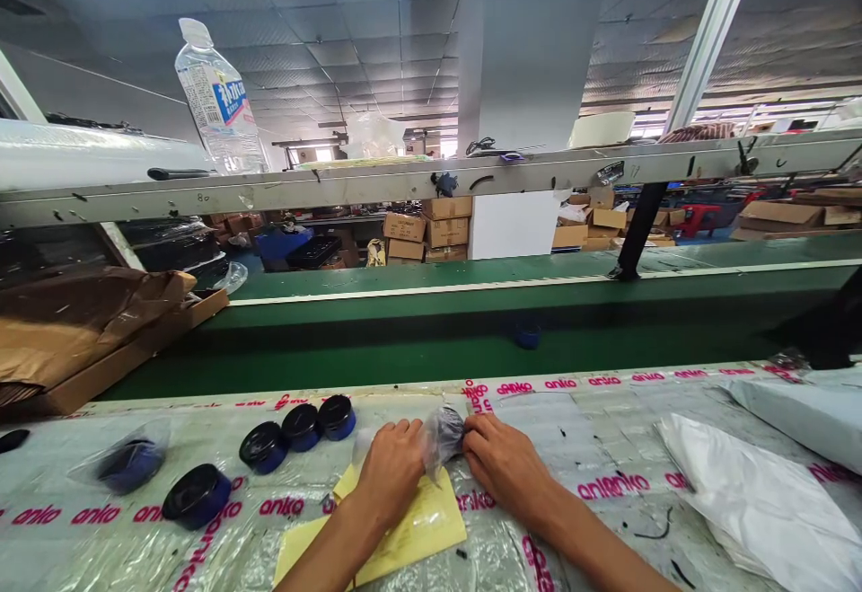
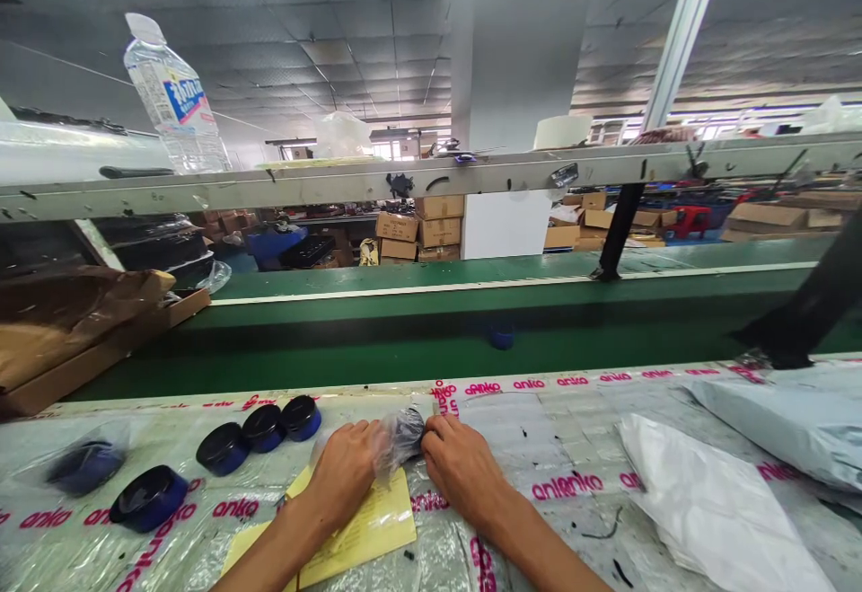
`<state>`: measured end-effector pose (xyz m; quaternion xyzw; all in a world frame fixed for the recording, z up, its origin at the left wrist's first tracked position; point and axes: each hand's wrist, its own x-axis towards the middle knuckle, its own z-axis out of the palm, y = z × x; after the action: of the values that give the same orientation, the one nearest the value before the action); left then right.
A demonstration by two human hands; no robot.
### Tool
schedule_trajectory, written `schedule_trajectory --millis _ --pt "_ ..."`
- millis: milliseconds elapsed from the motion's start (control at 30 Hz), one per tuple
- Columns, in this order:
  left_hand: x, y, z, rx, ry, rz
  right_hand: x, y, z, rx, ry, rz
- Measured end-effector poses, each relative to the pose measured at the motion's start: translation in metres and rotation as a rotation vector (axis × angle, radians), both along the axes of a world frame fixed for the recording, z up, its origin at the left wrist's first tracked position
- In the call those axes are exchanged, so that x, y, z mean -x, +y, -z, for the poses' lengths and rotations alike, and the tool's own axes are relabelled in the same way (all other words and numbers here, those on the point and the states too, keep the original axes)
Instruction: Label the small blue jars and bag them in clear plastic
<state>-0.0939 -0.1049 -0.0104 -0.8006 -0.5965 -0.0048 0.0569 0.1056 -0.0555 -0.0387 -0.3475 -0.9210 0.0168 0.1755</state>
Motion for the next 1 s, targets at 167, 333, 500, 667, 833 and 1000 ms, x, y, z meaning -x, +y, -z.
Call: schedule_trajectory --millis 167,333,500,667,833,1000 --pt "-0.006 0.004 -0.002 0.043 -0.014 -0.05 0.012 -0.001 -0.006 0.043 -0.058 0.061" --pt "-0.001 0.013 -0.016 0.068 -0.095 -0.115 0.01 0.01 -0.018 0.137 -0.062 0.065" --pt "0.001 0.023 -0.018 0.084 -0.129 -0.192 0.006 0.02 -0.028 0.232 -0.044 0.059" --pt "0.002 0.021 -0.01 0.054 -0.163 -0.189 0.003 0.016 -0.029 0.282 0.022 0.113" --pt "0.004 0.022 -0.006 0.013 -0.218 -0.189 0.006 0.018 -0.024 0.355 0.102 0.194" --pt "0.005 0.025 -0.004 0.001 -0.277 -0.176 0.014 0.027 -0.022 0.424 0.136 0.236"
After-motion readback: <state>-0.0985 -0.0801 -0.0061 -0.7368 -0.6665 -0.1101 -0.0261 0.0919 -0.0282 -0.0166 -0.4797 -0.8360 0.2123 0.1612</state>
